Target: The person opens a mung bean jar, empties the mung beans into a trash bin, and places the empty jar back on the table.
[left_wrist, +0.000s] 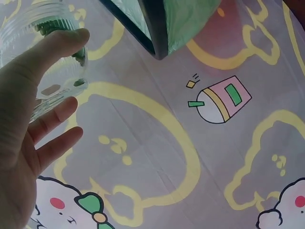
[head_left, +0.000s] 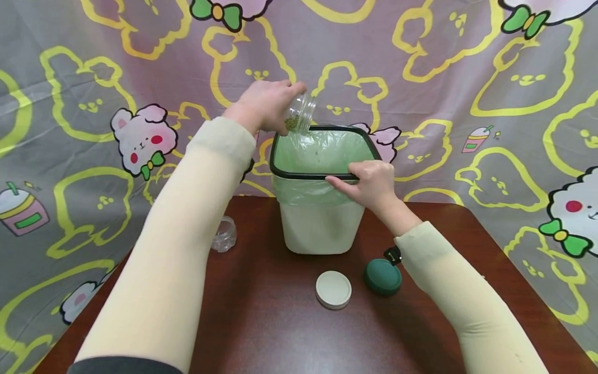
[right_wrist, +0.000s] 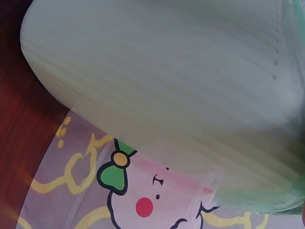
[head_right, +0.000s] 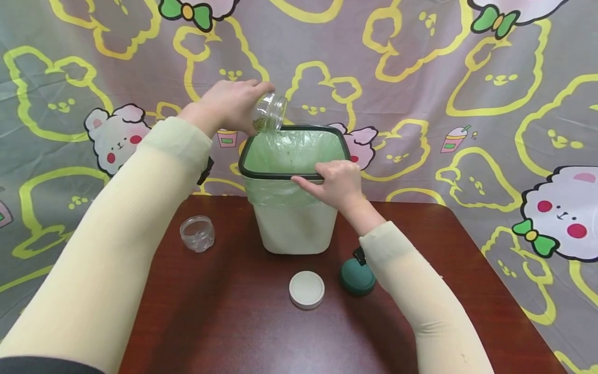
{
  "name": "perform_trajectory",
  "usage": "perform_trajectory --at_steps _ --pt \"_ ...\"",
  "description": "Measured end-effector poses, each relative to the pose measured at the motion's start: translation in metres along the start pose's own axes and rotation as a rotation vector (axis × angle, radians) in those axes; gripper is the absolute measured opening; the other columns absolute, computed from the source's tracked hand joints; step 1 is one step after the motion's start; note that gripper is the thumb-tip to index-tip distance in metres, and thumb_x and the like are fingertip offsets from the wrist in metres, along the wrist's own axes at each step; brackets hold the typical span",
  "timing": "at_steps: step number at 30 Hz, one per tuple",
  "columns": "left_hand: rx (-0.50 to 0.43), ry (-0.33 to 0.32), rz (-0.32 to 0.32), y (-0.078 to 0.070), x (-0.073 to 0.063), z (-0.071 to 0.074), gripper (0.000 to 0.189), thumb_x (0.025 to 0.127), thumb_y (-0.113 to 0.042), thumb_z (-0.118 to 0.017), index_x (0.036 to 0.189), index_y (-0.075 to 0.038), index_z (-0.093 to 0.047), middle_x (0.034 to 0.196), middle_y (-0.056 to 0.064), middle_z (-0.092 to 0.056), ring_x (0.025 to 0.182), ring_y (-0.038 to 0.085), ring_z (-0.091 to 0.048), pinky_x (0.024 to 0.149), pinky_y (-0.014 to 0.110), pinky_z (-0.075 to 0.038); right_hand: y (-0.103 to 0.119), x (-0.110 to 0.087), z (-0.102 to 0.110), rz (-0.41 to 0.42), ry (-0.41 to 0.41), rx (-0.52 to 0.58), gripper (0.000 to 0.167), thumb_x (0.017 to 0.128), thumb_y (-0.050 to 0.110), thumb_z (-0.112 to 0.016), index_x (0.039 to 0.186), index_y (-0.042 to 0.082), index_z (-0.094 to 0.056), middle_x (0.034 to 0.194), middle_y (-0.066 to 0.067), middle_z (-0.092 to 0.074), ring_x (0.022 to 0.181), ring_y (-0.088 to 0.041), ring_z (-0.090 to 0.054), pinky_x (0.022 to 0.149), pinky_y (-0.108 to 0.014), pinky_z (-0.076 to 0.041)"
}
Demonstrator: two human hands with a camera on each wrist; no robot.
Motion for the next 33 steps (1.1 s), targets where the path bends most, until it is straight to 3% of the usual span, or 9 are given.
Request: perform_trajectory --at_steps 14,21,33 --pt "0.002 0.014 0.006 0.0004 0.0010 -0.0003 0.089 0.072 -0.021 -0.081 0.145 -0.012 -0.032 0.129 0.018 -0.051 0.108 0.038 -0.055 0.092 0.054 -0.043 -0.0004 0.0009 -0.0010 0.006 0.007 -0.001 0.067 0.090 0.068 -0.045 0.051 0.016 -0.028 0.043 0.003 -0.025 0.034 -0.015 -0.027 0.036 -0.033 -0.014" --pt "0.001 0.002 0.007 0.0015 0.0012 0.0004 0.087 0.072 -0.019 -0.079 0.145 -0.010 -0.032 0.127 0.018 -0.051 0.099 0.036 -0.057 0.086 0.052 -0.046 -0.0015 0.0006 -0.0027 0.013 -0.003 -0.002 0.068 0.090 0.068 -0.046 0.051 0.015 -0.028 0.043 0.003 -0.024 0.034 -0.015 -0.027 0.035 -0.033 -0.015" --pt "0.027 0.014 0.000 -0.0002 0.0020 0.0006 0.086 0.072 -0.021 -0.080 0.144 -0.010 -0.033 0.125 0.017 -0.051 0.098 0.038 -0.057 0.089 0.054 -0.045 -0.0012 0.0004 -0.0011 0.013 0.000 0.001 0.068 0.091 0.067 -0.046 0.051 0.015 -0.028 0.043 0.002 -0.025 0.034 -0.016 -0.029 0.035 -0.033 -0.015"
Point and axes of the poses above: each hand's wrist, its own x-axis towards the middle knuckle, its own z-axis out of the back of the hand, y = z × x, the point moved 1 cm from there along x, towards the middle knuckle
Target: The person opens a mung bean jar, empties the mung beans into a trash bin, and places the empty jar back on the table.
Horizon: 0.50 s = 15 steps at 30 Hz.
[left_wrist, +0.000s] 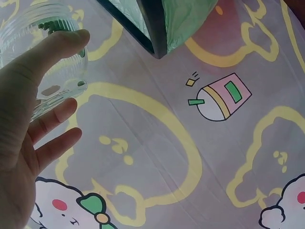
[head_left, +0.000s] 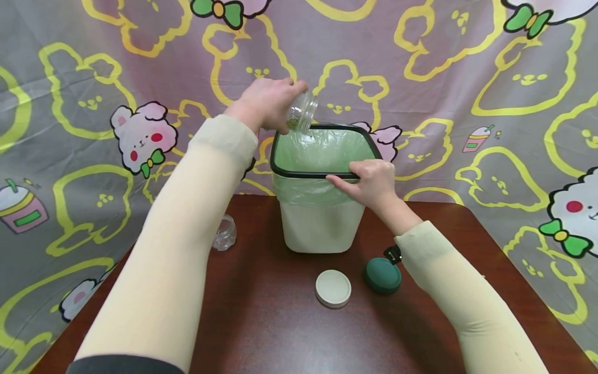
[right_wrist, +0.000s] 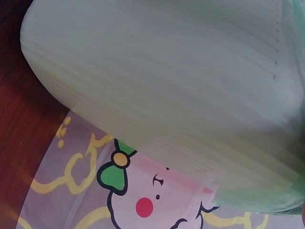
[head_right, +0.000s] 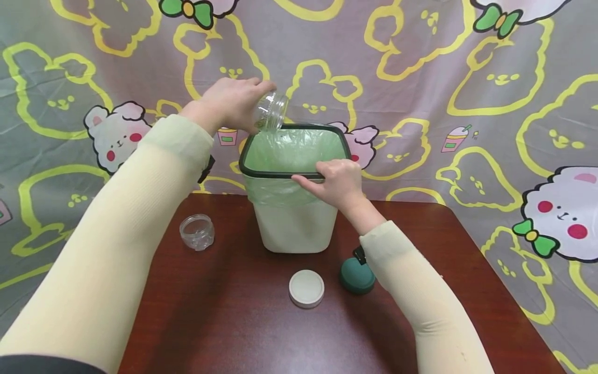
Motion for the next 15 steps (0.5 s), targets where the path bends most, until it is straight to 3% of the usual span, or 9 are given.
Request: perform_trajectory --at_steps 7,15 --pt "0.016 0.026 -0.001 -0.0015 0.0010 -0.0016 0.087 0.072 -0.022 -0.081 0.144 -0.010 -0.033 0.126 0.017 -0.052 0.102 0.039 -0.057 0.091 0.054 -0.044 0.0001 0.0000 0.0007 -0.004 -0.013 0.006 0.068 0.091 0.066 -0.047 0.051 0.015 -0.028 0.043 0.003 -0.025 0.033 -0.016 -0.029 0.035 -0.032 -0.014" --pt "0.003 0.010 -0.004 -0.0021 -0.0003 -0.0019 0.090 0.073 -0.021 -0.082 0.147 -0.010 -0.030 0.127 0.018 -0.051 0.103 0.039 -0.057 0.092 0.054 -0.044 -0.0003 -0.0007 -0.0008 -0.021 -0.017 0.012 0.068 0.090 0.068 -0.047 0.051 0.016 -0.028 0.044 0.003 -0.024 0.034 -0.016 -0.028 0.036 -0.034 -0.014"
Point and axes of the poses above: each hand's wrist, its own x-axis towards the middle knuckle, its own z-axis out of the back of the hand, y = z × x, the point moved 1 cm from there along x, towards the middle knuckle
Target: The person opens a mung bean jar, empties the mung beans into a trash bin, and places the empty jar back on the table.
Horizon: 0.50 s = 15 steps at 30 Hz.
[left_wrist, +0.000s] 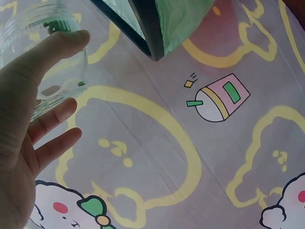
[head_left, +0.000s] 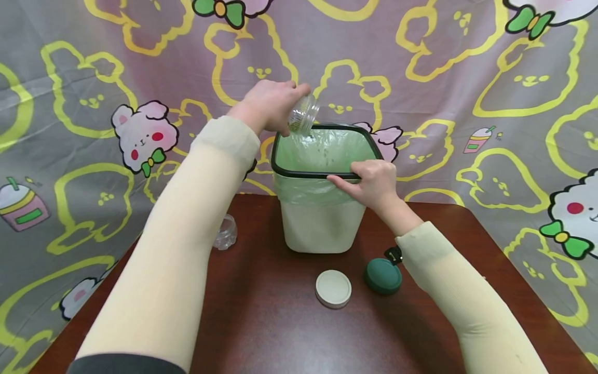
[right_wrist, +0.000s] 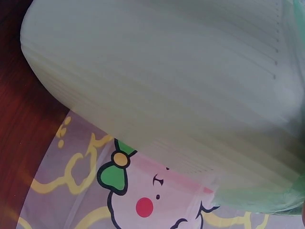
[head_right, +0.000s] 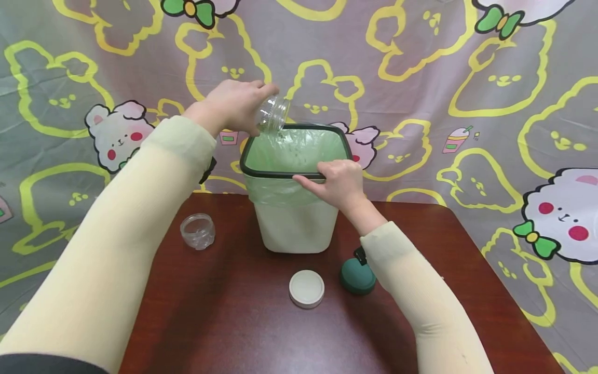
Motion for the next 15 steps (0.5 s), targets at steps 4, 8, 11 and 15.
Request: perform_trajectory --at_steps 4,8,11,15 --pt "0.005 0.002 -0.001 0.0004 0.0008 -0.0003 0.091 0.073 -0.021 -0.082 0.147 -0.011 -0.030 0.127 0.019 -0.051 0.102 0.039 -0.057 0.091 0.054 -0.044 0.0001 -0.0004 0.0006 0.001 0.012 -0.002 0.067 0.089 0.069 -0.047 0.051 0.016 -0.028 0.043 0.003 -0.025 0.034 -0.016 -0.028 0.036 -0.033 -0.014" --pt "0.026 0.013 -0.012 -0.0008 0.0018 0.0007 0.090 0.074 -0.020 -0.081 0.147 -0.010 -0.030 0.128 0.019 -0.051 0.101 0.040 -0.057 0.092 0.055 -0.043 0.0009 0.0001 0.0027 0.011 0.020 -0.006 0.067 0.090 0.068 -0.047 0.051 0.016 -0.029 0.043 0.002 -0.025 0.034 -0.016 -0.028 0.036 -0.033 -0.013" --pt "0.034 0.017 -0.015 -0.0017 0.0015 0.0011 0.090 0.074 -0.020 -0.081 0.147 -0.010 -0.029 0.128 0.019 -0.051 0.101 0.040 -0.057 0.092 0.055 -0.043 0.0011 -0.0001 0.0029 0.012 0.023 -0.007 0.067 0.090 0.068 -0.047 0.051 0.016 -0.029 0.044 0.003 -0.025 0.034 -0.015 -0.028 0.036 -0.033 -0.014" --pt "0.034 0.007 -0.016 -0.0019 0.0008 0.0020 0.089 0.074 -0.018 -0.080 0.147 -0.010 -0.030 0.127 0.019 -0.051 0.100 0.040 -0.057 0.091 0.054 -0.044 0.0011 0.0003 0.0026 0.012 0.022 -0.009 0.067 0.090 0.068 -0.047 0.051 0.016 -0.029 0.043 0.003 -0.025 0.034 -0.016 -0.029 0.036 -0.033 -0.015"
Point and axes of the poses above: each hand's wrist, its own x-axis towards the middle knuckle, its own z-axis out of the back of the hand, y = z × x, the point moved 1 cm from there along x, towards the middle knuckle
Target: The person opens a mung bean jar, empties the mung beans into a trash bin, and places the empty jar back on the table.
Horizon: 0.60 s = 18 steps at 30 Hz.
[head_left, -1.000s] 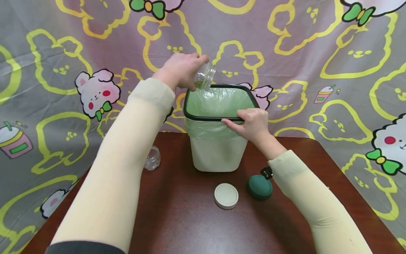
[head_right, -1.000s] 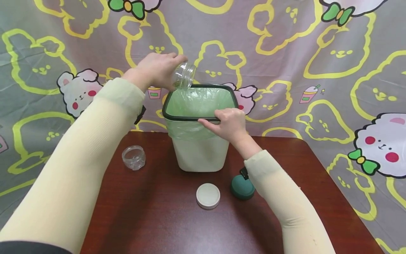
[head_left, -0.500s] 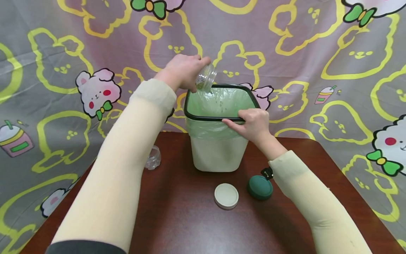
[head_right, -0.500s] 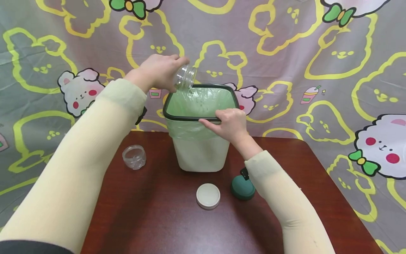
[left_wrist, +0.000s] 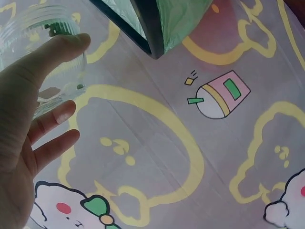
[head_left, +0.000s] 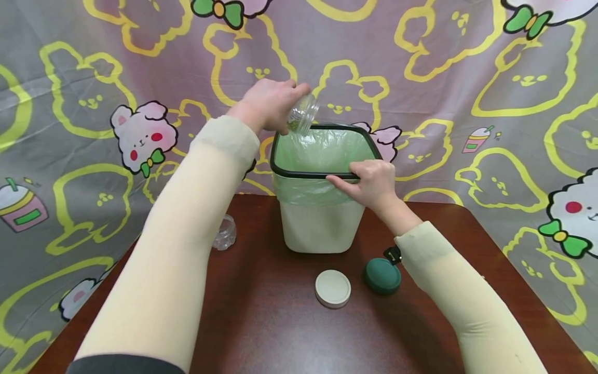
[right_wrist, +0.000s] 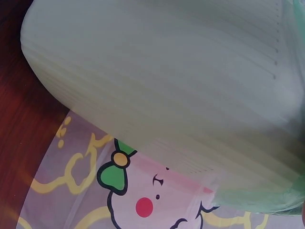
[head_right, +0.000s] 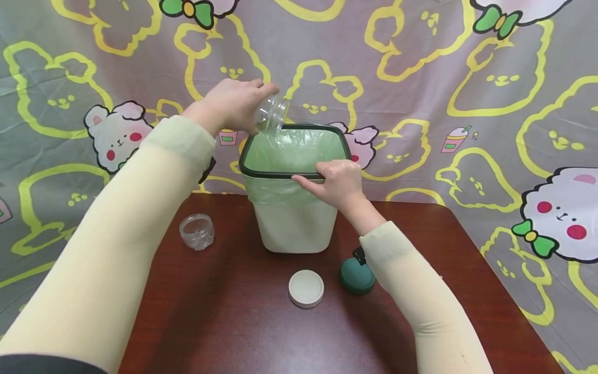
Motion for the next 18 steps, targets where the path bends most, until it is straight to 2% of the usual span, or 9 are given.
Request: perform_trajectory --at_steps 18 --pt "0.036 -0.051 -0.009 0.000 0.001 0.011 0.089 0.072 -0.017 -0.081 0.146 -0.011 -0.031 0.124 0.018 -0.051 0.096 0.040 -0.058 0.088 0.056 -0.045 -0.001 0.000 -0.002 -0.006 -0.011 0.000 0.067 0.090 0.067 -0.047 0.051 0.015 -0.029 0.043 0.003 -0.025 0.034 -0.017 -0.030 0.035 -0.034 -0.017"
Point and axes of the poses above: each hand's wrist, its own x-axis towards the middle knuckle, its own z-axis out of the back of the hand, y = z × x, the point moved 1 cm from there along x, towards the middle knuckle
